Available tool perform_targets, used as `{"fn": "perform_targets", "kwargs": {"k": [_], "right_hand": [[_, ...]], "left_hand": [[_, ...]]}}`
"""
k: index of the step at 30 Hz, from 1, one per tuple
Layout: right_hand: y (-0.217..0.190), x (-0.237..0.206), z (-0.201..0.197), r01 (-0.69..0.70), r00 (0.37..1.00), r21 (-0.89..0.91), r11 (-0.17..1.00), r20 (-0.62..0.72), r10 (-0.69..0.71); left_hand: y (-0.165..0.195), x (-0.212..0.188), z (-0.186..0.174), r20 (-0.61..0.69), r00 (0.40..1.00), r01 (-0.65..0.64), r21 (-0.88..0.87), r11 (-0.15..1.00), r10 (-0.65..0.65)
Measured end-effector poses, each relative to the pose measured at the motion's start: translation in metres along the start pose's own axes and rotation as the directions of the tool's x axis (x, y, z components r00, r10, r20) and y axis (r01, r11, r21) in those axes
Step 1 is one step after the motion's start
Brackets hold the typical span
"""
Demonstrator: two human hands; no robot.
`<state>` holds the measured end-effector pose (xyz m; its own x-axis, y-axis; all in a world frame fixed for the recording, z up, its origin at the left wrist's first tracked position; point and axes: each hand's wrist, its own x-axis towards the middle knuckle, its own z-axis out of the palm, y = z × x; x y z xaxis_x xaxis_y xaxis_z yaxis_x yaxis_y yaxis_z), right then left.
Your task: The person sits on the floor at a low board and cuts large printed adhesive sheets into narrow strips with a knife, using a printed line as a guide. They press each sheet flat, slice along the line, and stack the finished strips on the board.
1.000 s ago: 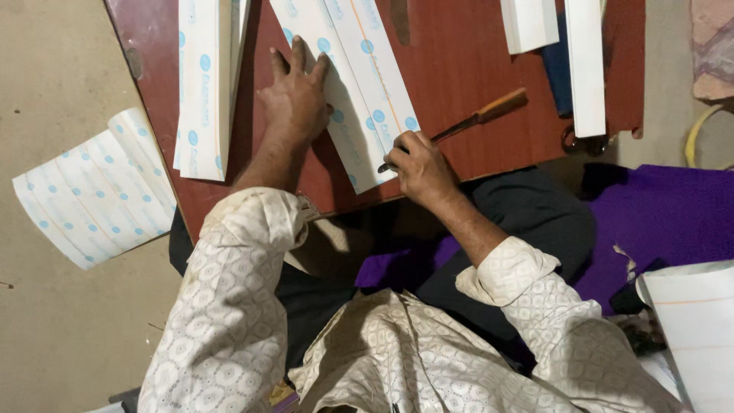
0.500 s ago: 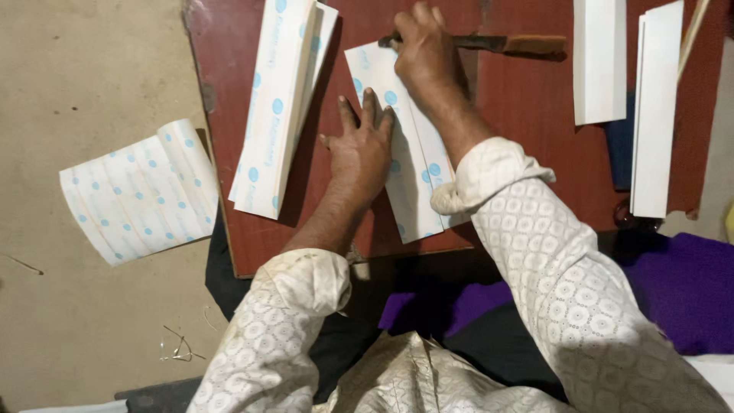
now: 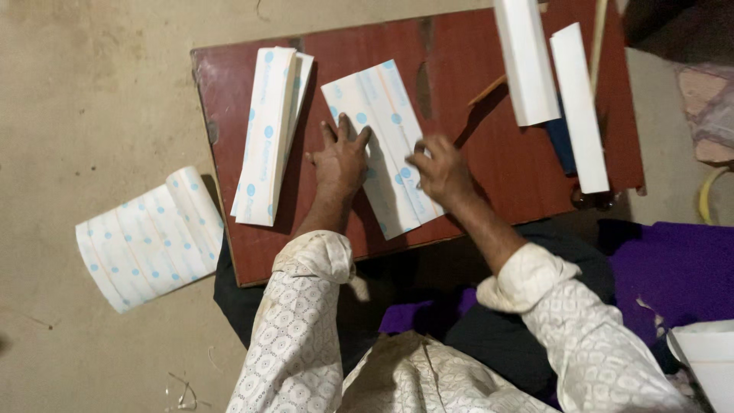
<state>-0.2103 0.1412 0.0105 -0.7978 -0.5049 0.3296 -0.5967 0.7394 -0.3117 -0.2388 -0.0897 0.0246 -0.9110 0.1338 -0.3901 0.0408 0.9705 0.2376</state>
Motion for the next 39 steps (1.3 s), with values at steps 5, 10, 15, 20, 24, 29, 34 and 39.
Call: {"fn": "perform_targets", "kwargs": {"k": [5,10,15,20,24,29,34,39], "right_hand": [[-0.018,-0.120,-0.043,-0.045,0.999,-0.056,0.997,-0.011,0.045],[0.005,-0.165,-0.050,-0.207,0.978,-0.073,0.976,-0.019,0.207],[0.009,-0.167,-0.045,-0.326,0.943,0.007,0.945,-0.068,0.326],[-0.008,-0.176,-0.056,-0.319,0.938,0.108,0.942,-0.105,0.330],[-0.030,-0.188,-0.061,-0.413,0.910,0.255,0.874,0.072,0.409],[-0.047,-0.212,-0.043,-0.455,0.890,0.340,0.823,0.152,0.429],[-0.043,-0.222,-0.008,-0.413,0.910,0.423,0.807,0.147,0.389],[-0.034,-0.225,0.002,-0.667,0.725,0.662,0.342,0.471,0.503]], "left_hand": [[0.002,-0.026,0.015,-0.146,0.979,-0.142,-0.010,0.990,0.139],[0.016,-0.072,0.049,-0.126,0.978,-0.173,-0.042,0.984,0.167],[0.026,-0.133,0.092,-0.322,0.921,-0.258,-0.078,0.963,0.221],[0.025,-0.170,0.123,-0.409,0.885,-0.283,-0.094,0.955,0.222],[0.023,-0.195,0.129,-0.423,0.863,-0.343,-0.086,0.936,0.277],[0.019,-0.223,0.124,-0.322,0.873,-0.392,-0.020,0.920,0.365],[0.030,-0.232,0.129,-0.329,0.855,-0.391,0.098,0.915,0.401],[0.057,-0.233,0.113,-0.444,0.781,-0.463,0.058,0.884,0.438]]}}
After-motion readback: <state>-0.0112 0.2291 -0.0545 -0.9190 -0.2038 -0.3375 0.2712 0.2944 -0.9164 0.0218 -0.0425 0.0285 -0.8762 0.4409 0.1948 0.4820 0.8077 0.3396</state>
